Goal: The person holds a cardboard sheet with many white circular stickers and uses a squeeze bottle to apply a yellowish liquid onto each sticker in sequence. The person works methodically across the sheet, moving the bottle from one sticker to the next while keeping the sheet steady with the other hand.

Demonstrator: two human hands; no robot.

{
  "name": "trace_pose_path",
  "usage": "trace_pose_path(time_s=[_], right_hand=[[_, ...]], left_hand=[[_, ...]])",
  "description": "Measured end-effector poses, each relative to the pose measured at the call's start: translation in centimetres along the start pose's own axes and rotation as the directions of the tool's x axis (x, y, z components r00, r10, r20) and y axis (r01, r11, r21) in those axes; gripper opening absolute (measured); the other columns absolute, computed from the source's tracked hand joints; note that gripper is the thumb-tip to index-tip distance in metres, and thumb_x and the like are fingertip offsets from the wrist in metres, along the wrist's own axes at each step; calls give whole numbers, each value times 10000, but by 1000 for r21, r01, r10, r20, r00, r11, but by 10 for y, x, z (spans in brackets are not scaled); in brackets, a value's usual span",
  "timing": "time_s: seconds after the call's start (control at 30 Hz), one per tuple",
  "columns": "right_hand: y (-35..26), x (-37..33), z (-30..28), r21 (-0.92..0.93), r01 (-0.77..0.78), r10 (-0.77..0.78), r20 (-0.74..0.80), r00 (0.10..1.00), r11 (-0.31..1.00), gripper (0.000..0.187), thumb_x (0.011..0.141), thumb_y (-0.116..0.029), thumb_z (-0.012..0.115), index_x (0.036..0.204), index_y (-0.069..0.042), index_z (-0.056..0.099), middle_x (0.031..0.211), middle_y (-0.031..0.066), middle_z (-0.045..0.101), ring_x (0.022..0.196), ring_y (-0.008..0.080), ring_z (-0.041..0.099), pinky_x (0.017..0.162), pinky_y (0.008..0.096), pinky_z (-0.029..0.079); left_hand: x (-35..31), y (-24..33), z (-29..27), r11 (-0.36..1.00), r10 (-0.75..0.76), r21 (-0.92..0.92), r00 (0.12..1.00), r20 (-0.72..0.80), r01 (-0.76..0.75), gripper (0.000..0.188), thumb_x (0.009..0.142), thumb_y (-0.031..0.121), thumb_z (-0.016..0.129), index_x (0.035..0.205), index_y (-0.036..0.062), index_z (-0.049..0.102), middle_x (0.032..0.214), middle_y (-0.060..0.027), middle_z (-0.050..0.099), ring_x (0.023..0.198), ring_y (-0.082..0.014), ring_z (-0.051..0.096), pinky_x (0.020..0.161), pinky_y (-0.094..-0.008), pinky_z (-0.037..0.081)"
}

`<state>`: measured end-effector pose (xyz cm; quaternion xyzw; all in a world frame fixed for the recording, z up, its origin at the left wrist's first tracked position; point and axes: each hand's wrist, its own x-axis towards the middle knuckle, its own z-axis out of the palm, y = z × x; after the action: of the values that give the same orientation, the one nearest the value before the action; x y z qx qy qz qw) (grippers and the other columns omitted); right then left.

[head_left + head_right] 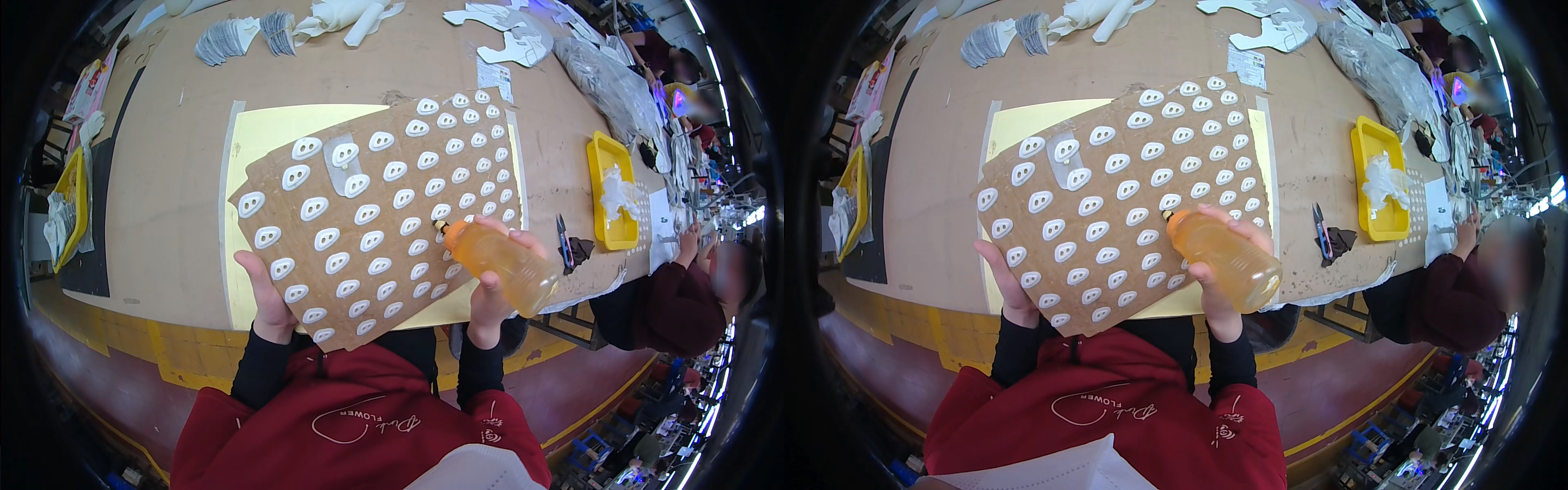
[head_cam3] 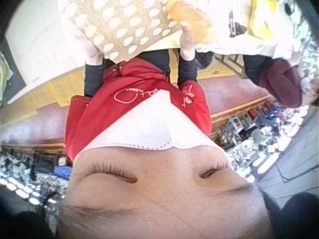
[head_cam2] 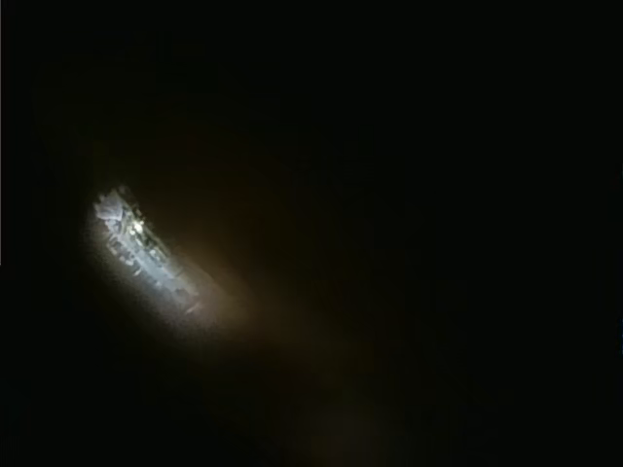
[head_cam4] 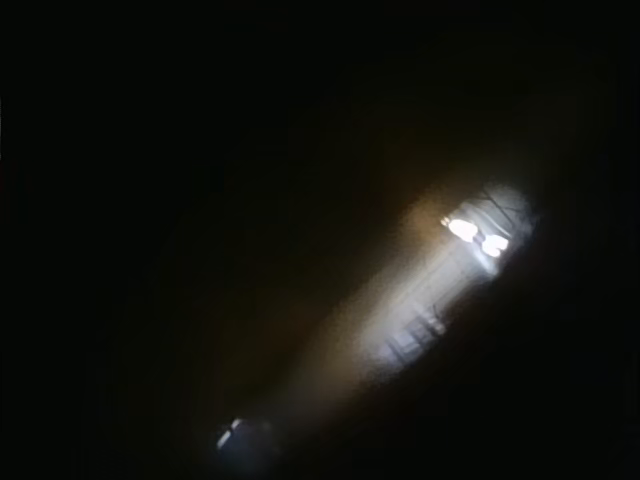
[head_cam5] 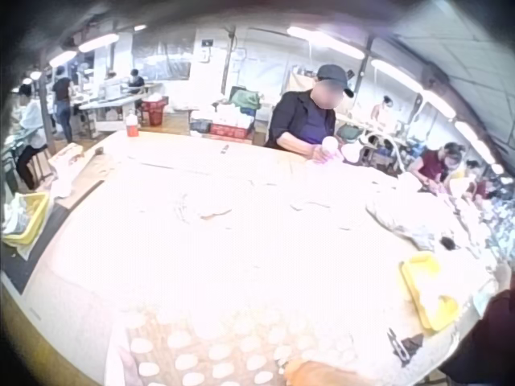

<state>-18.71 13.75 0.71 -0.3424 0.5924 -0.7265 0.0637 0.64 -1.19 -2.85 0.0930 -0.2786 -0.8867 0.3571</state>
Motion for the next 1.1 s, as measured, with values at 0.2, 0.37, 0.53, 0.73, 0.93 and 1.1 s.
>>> trace_pose_path(time_s=[0.2,0.37,0.53,0.73,0.93,1.1], right_hand=[[-3,0,4,12,17,-18,21,1000,1000,694,674,-444,760,1120,-100,355,1122,244,559,992,281,567,789,346,499],[-3,5,5,-34,92,-90,35,995,995,689,673,-432,765,1116,-98,357,1117,244,561,986,284,573,774,338,507],[-6,5,6,-9,53,-53,22,998,999,693,670,-427,766,1115,-91,355,1116,248,560,986,290,577,769,333,511],[-5,6,8,-1,51,-51,-9,999,999,708,659,-425,772,1122,-89,353,1119,253,557,992,289,576,778,341,512],[-4,11,8,-26,62,-63,-51,997,998,706,674,-439,757,1129,-83,352,1115,253,554,1021,292,561,809,356,499],[-5,14,10,-175,114,-127,-65,990,978,670,757,-529,654,1103,-38,358,1015,254,582,983,325,588,809,399,505]], left_hand=[[-3,0,-3,995,-26,97,998,-54,31,790,864,670,249,1408,100,190,1386,-121,340,1231,-268,401,981,-437,399],[-5,1,-6,996,-22,86,999,-34,25,809,852,684,262,1409,102,191,1386,-120,341,1231,-268,399,983,-440,394],[-6,-1,-8,997,-15,77,999,-38,18,813,849,687,264,1409,102,193,1385,-118,342,1225,-268,404,985,-441,391],[-8,0,-8,993,-18,112,998,-54,24,815,848,689,262,1407,98,195,1384,-119,341,1231,-266,398,985,-440,392],[-9,0,-8,986,-19,162,994,-105,36,824,844,696,256,1408,98,190,1387,-119,337,1233,-266,396,986,-438,392],[-7,0,-8,989,-18,144,998,-60,27,831,842,700,253,1407,93,191,1385,-123,339,1231,-264,399,985,-436,393]])
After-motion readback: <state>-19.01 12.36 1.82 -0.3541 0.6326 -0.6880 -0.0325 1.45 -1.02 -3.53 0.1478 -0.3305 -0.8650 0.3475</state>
